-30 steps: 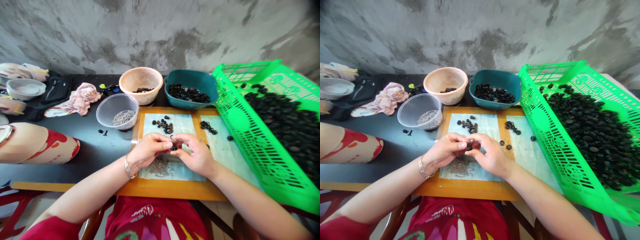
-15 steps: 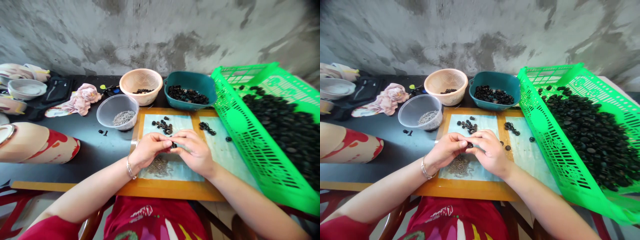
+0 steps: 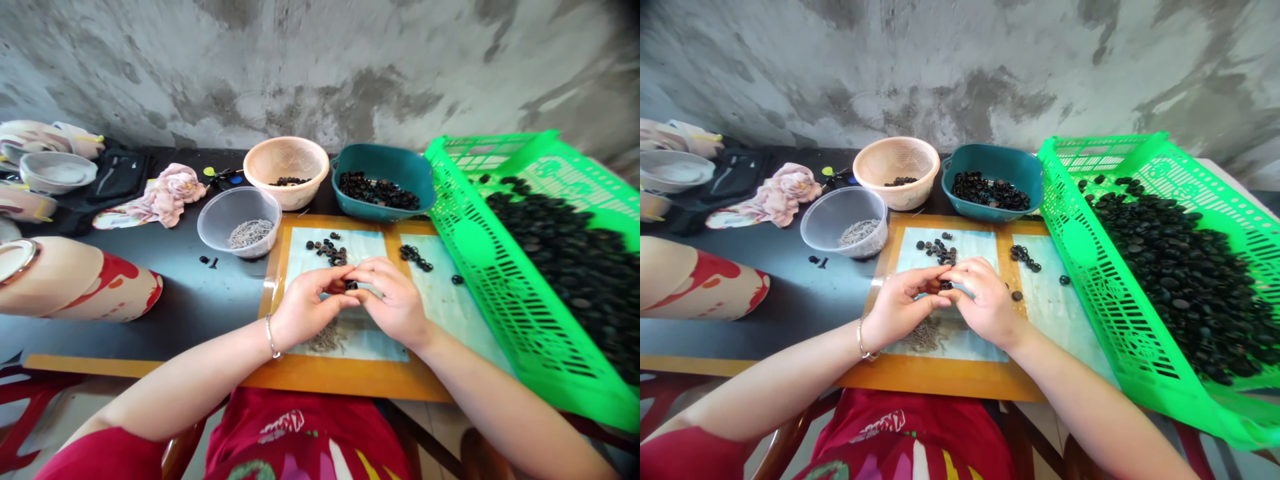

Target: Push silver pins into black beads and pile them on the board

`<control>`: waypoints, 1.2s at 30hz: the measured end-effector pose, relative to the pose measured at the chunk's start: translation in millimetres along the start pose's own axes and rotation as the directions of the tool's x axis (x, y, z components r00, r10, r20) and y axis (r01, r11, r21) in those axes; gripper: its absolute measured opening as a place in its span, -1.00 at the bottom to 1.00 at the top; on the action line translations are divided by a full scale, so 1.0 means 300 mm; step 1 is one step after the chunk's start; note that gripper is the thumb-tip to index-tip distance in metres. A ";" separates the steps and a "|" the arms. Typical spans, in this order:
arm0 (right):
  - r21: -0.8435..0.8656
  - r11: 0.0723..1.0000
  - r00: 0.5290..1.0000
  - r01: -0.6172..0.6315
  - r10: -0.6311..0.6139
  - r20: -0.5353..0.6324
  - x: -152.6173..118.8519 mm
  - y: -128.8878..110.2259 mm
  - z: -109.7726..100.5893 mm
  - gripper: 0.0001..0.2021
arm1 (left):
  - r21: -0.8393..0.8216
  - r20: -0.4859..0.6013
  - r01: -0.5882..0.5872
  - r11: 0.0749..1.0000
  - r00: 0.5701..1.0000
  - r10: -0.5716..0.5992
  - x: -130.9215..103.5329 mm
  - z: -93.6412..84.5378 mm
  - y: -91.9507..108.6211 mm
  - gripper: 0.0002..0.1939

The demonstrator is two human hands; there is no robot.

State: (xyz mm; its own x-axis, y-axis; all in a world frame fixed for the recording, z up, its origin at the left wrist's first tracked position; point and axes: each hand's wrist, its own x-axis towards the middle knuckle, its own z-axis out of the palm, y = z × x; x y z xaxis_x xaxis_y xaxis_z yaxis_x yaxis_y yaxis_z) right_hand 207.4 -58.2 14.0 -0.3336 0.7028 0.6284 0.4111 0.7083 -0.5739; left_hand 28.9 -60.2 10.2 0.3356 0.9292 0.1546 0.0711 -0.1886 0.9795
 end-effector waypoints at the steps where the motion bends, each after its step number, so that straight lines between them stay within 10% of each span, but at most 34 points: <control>1: 0.009 1.000 1.000 -0.003 0.003 -0.002 0.001 -0.002 0.001 -0.87 | 0.013 0.001 0.009 1.000 1.000 -0.009 0.000 -0.001 0.001 -0.57; 10: 0.007 0.999 0.998 0.054 -0.054 -0.033 -0.010 -0.016 -0.002 -0.85 | 0.032 0.026 0.050 0.998 0.998 -0.051 -0.011 -0.004 0.045 -0.64; 26: -0.073 0.996 0.993 0.052 -0.043 0.111 0.007 0.025 -0.001 -0.81 | -0.449 0.077 0.231 0.863 0.972 -0.220 0.020 -0.006 -0.008 -0.45; 36: -0.074 0.997 0.998 -0.009 0.014 0.069 0.012 0.046 -0.013 -0.85 | -0.263 0.038 0.200 0.944 0.980 -0.197 0.040 -0.026 -0.022 -0.51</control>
State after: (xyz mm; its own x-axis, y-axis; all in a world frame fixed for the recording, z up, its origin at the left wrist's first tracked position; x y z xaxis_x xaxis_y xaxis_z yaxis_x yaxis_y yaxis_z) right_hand 215.1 -46.2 10.3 -0.3852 0.7157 0.5826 0.4761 0.6949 -0.5389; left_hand 25.1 -45.2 6.7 0.3501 0.9356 -0.0463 -0.1127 0.0911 0.9894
